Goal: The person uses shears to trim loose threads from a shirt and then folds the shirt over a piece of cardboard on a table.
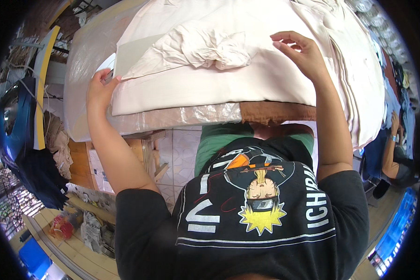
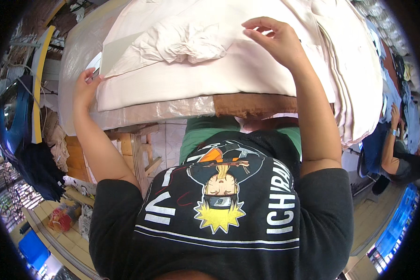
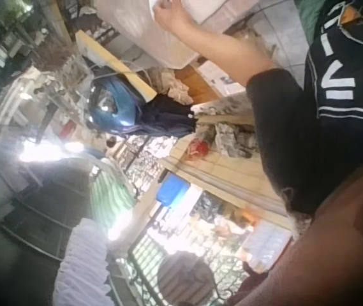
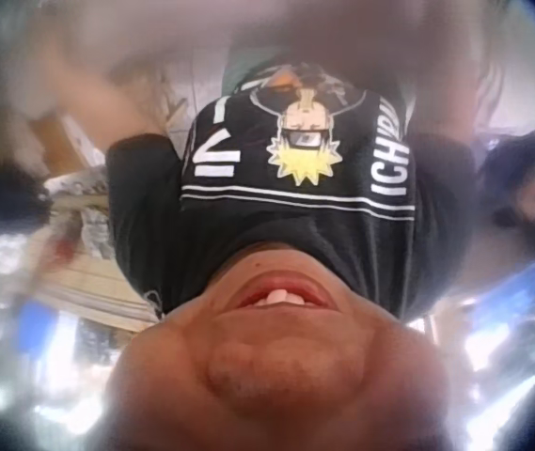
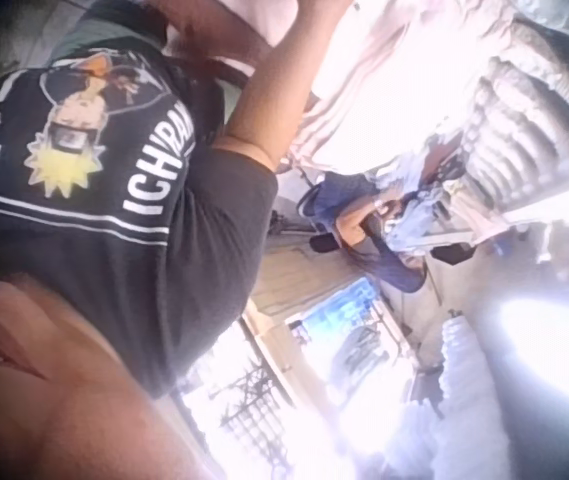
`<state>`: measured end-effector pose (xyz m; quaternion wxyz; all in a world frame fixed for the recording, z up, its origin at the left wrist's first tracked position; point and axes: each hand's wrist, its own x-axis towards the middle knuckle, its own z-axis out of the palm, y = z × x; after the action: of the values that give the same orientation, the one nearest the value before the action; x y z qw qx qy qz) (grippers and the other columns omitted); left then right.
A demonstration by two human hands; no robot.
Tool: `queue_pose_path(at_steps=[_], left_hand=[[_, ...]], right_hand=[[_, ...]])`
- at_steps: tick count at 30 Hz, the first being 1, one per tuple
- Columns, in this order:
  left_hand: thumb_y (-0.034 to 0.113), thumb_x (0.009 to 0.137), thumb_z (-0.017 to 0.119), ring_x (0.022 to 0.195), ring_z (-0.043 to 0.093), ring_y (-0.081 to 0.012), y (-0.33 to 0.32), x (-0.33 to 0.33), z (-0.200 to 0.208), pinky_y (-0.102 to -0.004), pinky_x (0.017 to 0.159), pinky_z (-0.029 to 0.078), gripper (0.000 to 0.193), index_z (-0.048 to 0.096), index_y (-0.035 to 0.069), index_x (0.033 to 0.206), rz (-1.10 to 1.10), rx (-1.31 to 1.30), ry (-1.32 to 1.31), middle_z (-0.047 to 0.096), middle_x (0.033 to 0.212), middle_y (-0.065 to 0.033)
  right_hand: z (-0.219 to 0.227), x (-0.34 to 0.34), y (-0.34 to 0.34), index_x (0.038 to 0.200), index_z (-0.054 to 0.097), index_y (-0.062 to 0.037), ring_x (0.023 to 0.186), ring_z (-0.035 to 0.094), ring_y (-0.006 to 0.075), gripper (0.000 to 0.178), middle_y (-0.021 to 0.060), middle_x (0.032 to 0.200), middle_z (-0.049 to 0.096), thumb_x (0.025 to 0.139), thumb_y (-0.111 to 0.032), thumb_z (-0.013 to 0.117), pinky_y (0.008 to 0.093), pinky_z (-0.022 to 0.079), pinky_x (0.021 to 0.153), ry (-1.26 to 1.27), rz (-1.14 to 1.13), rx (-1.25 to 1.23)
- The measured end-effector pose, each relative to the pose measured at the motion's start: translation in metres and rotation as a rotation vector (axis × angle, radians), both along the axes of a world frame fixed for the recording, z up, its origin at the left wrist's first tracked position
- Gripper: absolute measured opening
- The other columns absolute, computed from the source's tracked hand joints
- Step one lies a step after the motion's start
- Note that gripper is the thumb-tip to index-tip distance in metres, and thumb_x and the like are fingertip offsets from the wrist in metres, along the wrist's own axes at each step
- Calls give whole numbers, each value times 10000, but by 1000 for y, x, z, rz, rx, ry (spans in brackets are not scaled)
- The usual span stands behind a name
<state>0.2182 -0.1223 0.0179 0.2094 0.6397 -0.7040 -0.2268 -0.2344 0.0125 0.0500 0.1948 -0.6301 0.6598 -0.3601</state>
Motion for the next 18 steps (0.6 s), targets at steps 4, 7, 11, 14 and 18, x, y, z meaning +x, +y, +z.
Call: queue_pose_path(at_steps=[4, 7, 11, 14, 18], left_hand=[[144, 743, 689, 1043, 535, -283, 20, -66, 13, -366, 911, 420, 328, 610, 109, 1059, -438, -231, -69, 590, 1086, -103], [105, 754, 659, 1047, 523, -287, 38, -92, -3, -372, 922, 411, 264, 619, 129, 1013, -410, -277, -177, 585, 1069, -85], [83, 771, 643, 1051, 509, -283, 37, -92, -13, -361, 940, 390, 218, 622, 89, 987, -344, -248, -80, 584, 1058, -94], [103, 770, 657, 1033, 513, -282, 34, -84, -32, -361, 926, 398, 184, 637, 90, 952, -395, -358, -32, 590, 1040, -93], [128, 768, 677, 1012, 524, -273, 40, -89, -33, -356, 911, 405, 150, 657, 85, 910, -312, -335, 51, 595, 1028, -85]], right_hand=[[10, 37, 9, 860, 701, -33, 532, 597, 136, 440, 101, 693, 651, 741, -456, 714, 270, 488, 559, 98, -131, 420], [-12, 55, 6, 936, 651, 17, 491, 542, 111, 479, 76, 685, 620, 743, -414, 734, 255, 448, 465, 110, -135, 359], [-30, 69, -2, 972, 626, 36, 488, 550, 126, 522, 89, 716, 624, 741, -419, 736, 257, 451, 448, 81, -173, 246], [-20, 74, -7, 1004, 611, 39, 481, 552, 138, 541, 119, 781, 630, 750, -424, 726, 254, 449, 440, -172, -209, 303], [-14, 76, -7, 1241, 391, 109, 570, 627, 194, 736, 198, 959, 624, 783, -375, 704, 276, 474, 501, -576, -263, 465]])
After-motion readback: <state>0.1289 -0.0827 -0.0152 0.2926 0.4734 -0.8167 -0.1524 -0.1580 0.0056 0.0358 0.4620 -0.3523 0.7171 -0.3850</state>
